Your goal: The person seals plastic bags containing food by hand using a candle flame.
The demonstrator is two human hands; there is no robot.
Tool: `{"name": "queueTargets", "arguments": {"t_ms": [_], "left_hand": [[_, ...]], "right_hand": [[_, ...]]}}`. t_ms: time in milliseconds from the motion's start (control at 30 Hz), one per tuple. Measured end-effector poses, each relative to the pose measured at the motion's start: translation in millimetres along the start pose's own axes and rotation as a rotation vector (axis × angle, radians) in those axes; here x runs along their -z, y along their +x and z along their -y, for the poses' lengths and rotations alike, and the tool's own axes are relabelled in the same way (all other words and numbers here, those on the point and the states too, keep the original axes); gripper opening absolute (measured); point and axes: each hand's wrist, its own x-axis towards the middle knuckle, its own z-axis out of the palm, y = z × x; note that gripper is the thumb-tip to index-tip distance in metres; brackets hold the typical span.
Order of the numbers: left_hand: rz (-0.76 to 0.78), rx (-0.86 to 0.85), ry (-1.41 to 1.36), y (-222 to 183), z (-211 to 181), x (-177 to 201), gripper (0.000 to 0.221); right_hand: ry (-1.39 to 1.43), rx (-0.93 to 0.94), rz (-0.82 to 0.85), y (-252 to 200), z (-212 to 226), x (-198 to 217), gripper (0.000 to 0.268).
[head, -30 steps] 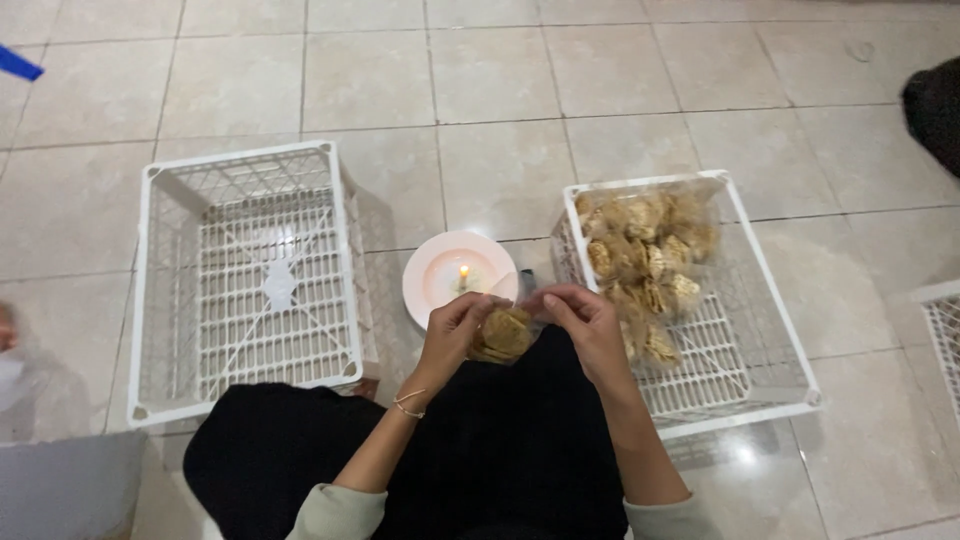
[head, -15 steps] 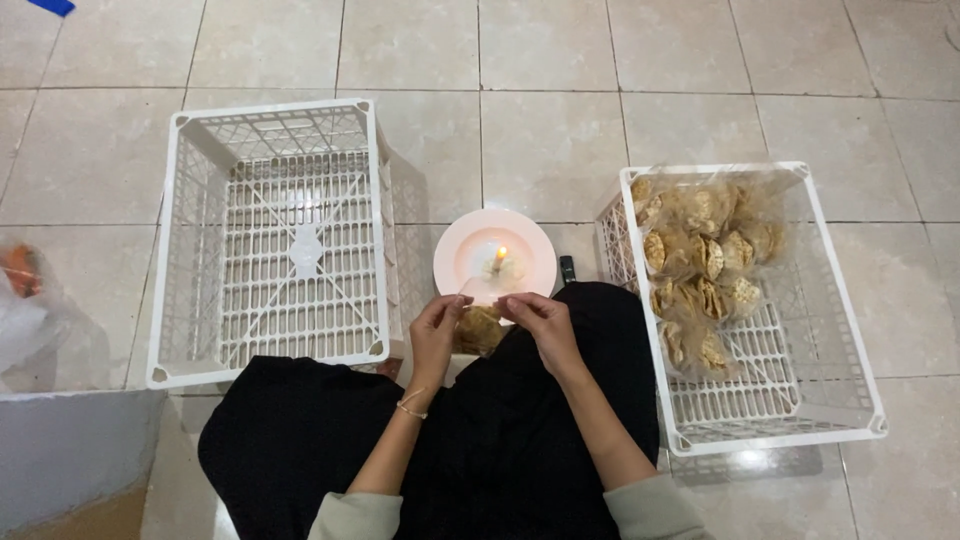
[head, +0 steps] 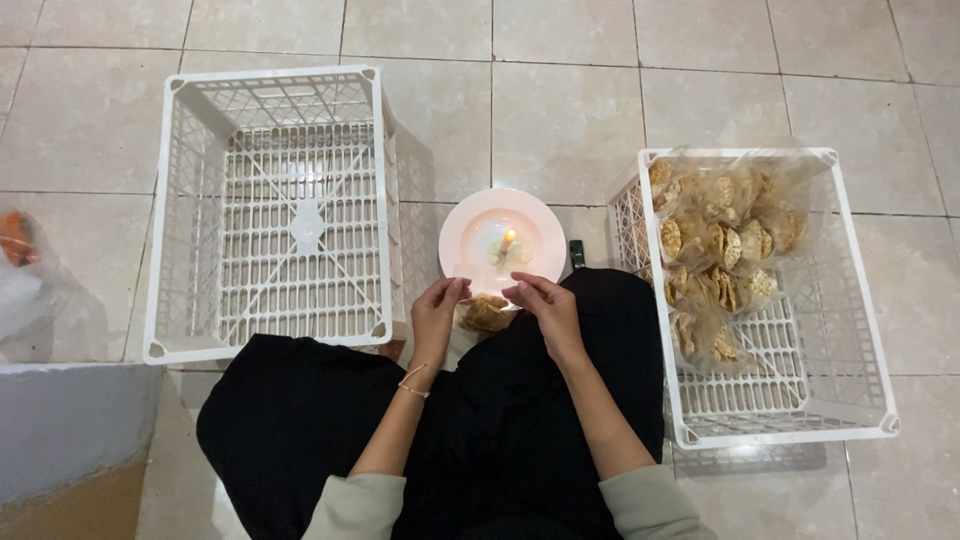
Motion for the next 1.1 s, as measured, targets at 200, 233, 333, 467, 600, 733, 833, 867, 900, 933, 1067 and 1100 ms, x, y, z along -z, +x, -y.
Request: {"name": "queueTargets", "arguments": {"t_ms": [200, 233, 333, 467, 600, 733, 833, 867, 900, 933, 1067, 1100], "left_hand": [[0.001, -0.027, -0.045, 2.8, -2.5, 0.3, 0.022], [0.005, -0.036, -0.036, 3.3, -0.7, 1.0, 0.022], [0.014, -0.047, -0.010, 0.5, -1.4, 2.6, 0.021], [0.024, -0.044, 0.037, 3.3, 7.7, 0.3, 0.019], [0.055, -0.016, 0.028, 5.8, 8.8, 2.8, 0.020], [0.034, -0.090, 0.006, -6.4, -9.5, 2.7, 0.029], [0.030, -0.155, 0.045, -12.1, -10.5, 1.5, 0.023], [0.030, -0.184, 0.079, -14.3, -11.6, 0.9, 0.019], [0.031, -0.184, 0.079, -14.2, -12.8, 0.8, 0.019], [0.036, -0.235, 0.120, -14.2, -14.1, 0.8, 0.019], [0.055, -0.391, 0.242, -8.9, -8.5, 0.1, 0.020], [0.056, -0.391, 0.241, -7.9, -7.2, 1.1, 0.020]], "right_hand": [[0.065, 0.105, -0.010, 4.5, -10.2, 4.1, 0.029], [0.054, 0.140, -0.020, 2.1, -8.0, 3.2, 0.032], [0.007, 0.222, -0.051, 2.1, -11.8, 5.6, 0.034], [-0.093, 0.291, -0.094, 3.8, -17.8, 8.6, 0.030], [-0.159, 0.232, -0.072, 0.2, -7.4, 8.0, 0.020], [-0.146, 0.208, -0.052, -0.1, -8.0, 10.2, 0.022], [-0.129, 0.232, -0.023, 0.4, -10.8, 11.3, 0.025], [-0.146, 0.254, -0.007, -0.3, -10.6, 11.3, 0.027], [-0.146, 0.254, -0.008, 0.8, -13.0, 13.0, 0.027], [-0.180, 0.276, -0.011, 1.8, -15.3, 14.7, 0.029], [-0.248, 0.331, -0.020, -0.6, -13.7, 13.4, 0.035], [-0.249, 0.331, -0.020, -0.8, -13.7, 13.3, 0.035]]}}
